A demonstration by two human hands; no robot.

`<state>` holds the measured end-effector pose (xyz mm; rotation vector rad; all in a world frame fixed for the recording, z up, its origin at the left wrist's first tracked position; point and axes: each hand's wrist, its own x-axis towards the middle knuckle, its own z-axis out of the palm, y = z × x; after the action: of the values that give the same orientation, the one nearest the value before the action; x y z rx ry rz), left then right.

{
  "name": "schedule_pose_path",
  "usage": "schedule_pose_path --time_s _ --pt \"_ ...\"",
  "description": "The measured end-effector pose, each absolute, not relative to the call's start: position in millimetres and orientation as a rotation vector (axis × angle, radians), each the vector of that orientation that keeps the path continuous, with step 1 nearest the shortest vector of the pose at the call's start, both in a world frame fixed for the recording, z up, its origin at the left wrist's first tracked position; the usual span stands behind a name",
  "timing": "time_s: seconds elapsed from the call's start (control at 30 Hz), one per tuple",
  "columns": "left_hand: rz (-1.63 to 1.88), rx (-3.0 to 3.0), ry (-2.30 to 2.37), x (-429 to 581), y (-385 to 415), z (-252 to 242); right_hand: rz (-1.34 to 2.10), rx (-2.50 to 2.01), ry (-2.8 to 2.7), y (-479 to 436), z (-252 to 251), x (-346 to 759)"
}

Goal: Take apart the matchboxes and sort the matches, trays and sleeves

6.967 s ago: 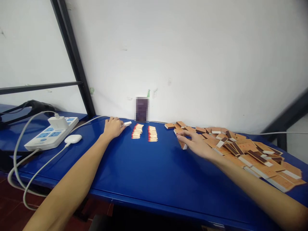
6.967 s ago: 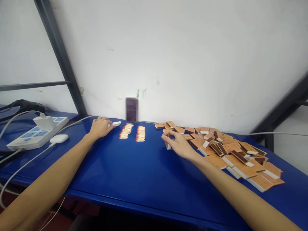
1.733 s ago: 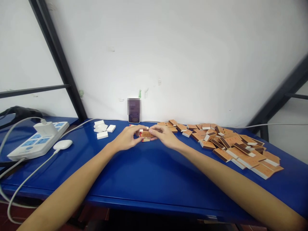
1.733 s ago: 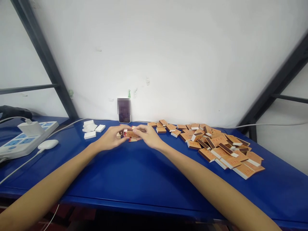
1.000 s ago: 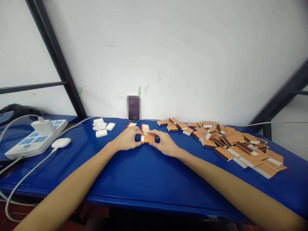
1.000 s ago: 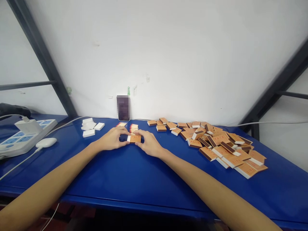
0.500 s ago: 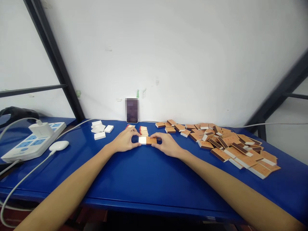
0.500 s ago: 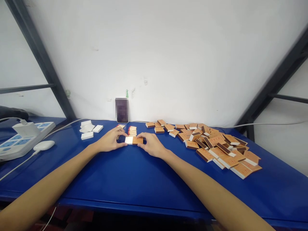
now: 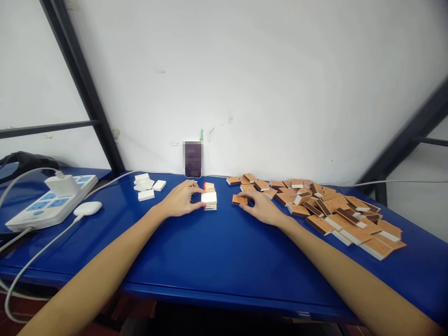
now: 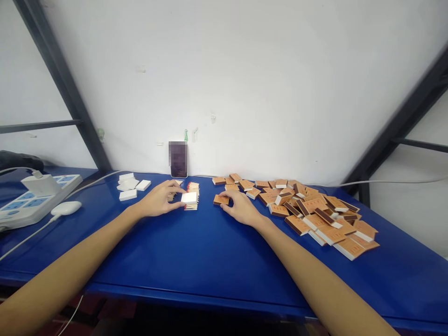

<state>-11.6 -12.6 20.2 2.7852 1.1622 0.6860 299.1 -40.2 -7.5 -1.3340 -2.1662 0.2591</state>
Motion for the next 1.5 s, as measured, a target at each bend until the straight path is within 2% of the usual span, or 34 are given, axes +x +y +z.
schedule_pose_path --time_s 0.3,0.47,0.63,0.87,1.0,1.2,1.4,1.5 --pt "0.868 2.682 1.195 -16.3 -7.5 21.5 0.216 -1.299 -2.173 -41.7 -10.1 293.6" --pt "1.014 2.613 1.786 -39.0 6.9 30.2 0.175 -1.301 -2.201 -37.8 -17.2 293.5" --pt "0.816 2.369 2.407 -76.2 13.7 32.9 -0.032 -1.299 -2.288 -26.6 -17.9 289.3" --pt "0.544 2.204 2.608 -86.7 13.4 21.7 -0.188 -1.426 -2.299 -6.5 -3.0 277.7" --pt "0.65 2.32 2.58 -73.3 11.4 19.2 -0.289 -1.562 -2.195 10.8 27.4 287.9" --pt "0.838 2.427 2.357 -60.2 12.5 17.2 0.053 -1.922 -2.378 11.8 79.8 361.7" --pt "1.023 2.604 1.922 -41.7 7.5 22.5 0.141 -2.089 -2.588 -29.2 77.0 427.4" --pt "1.086 2.873 1.484 -22.9 -7.4 30.3 -0.015 -2.096 -2.65 -44.2 69.2 432.7"
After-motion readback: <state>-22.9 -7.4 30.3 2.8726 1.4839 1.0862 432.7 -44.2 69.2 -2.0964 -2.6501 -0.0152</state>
